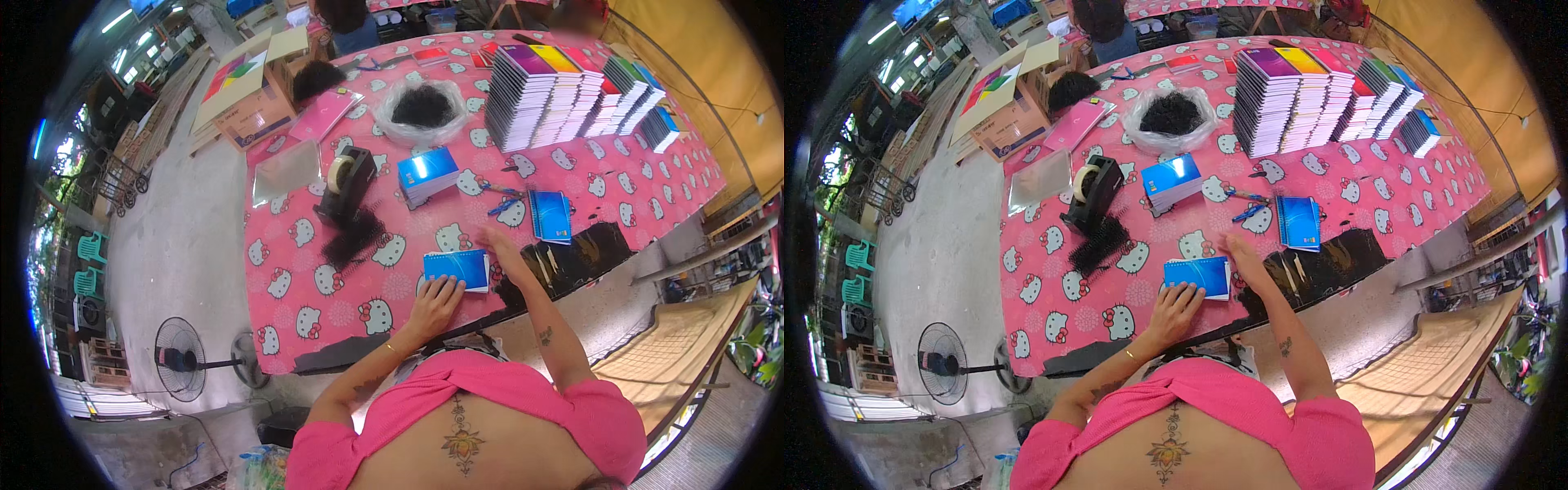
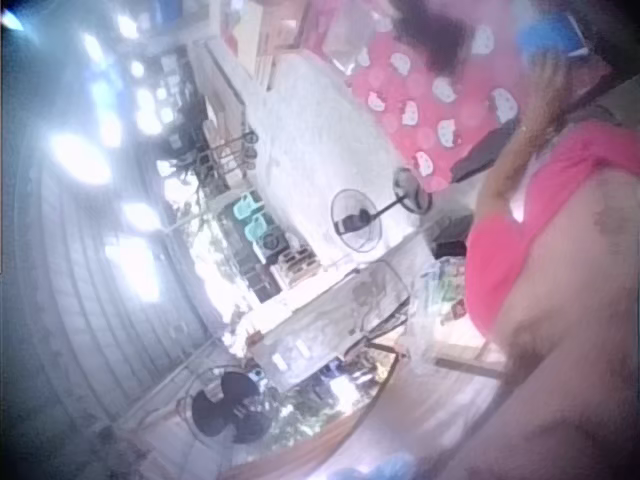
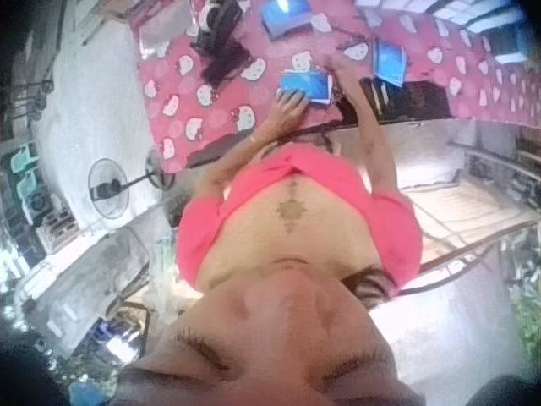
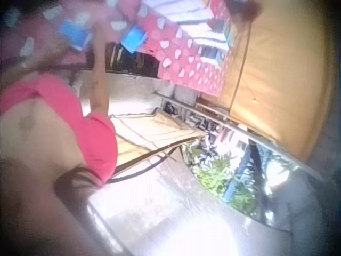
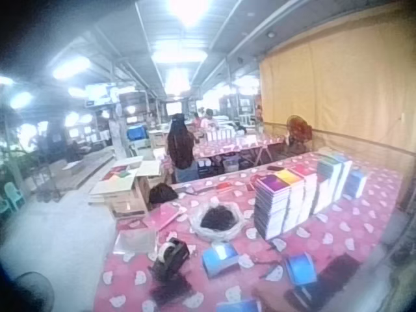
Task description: The person applies pieces of adhesive tape to the edges of small blue notebooks and then stacks the finished notebooks.
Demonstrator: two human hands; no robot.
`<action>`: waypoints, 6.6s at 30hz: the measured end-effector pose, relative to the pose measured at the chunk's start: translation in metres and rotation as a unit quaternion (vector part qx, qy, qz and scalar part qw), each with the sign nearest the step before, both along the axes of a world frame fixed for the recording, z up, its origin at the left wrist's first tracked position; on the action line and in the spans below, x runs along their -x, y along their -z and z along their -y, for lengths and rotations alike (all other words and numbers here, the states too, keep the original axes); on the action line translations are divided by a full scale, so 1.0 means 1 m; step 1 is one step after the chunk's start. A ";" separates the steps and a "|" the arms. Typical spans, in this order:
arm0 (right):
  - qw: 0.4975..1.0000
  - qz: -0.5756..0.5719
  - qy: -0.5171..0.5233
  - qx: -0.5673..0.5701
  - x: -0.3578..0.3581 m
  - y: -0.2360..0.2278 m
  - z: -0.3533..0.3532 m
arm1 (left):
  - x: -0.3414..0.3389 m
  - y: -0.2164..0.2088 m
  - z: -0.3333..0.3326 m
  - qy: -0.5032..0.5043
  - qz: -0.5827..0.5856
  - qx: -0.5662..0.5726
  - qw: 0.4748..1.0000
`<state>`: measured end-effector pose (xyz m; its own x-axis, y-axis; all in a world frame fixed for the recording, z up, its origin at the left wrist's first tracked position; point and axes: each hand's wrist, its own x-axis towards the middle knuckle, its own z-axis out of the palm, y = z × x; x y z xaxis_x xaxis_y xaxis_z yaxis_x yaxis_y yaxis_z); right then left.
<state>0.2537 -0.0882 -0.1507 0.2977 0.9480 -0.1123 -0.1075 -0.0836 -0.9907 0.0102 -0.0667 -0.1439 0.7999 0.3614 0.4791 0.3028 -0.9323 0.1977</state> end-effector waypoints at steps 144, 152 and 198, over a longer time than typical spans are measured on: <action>0.979 0.086 -0.020 -0.182 0.106 -0.125 0.014 | 0.056 -0.150 -0.010 -0.235 -0.005 -0.093 0.968; 0.980 0.134 -0.007 -0.146 0.114 -0.107 0.036 | 0.064 -0.186 -0.058 0.021 -0.003 0.098 0.995; 0.984 0.044 -0.062 -0.161 0.126 -0.131 0.006 | 0.066 -0.202 -0.058 -0.110 -0.149 0.090 0.979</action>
<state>0.1275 -0.0941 -0.0201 0.1717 0.9601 0.2209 -0.0292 0.2291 -0.9730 -0.0554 -0.0092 0.0586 0.7871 0.5984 0.1497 0.5622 -0.7958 0.2251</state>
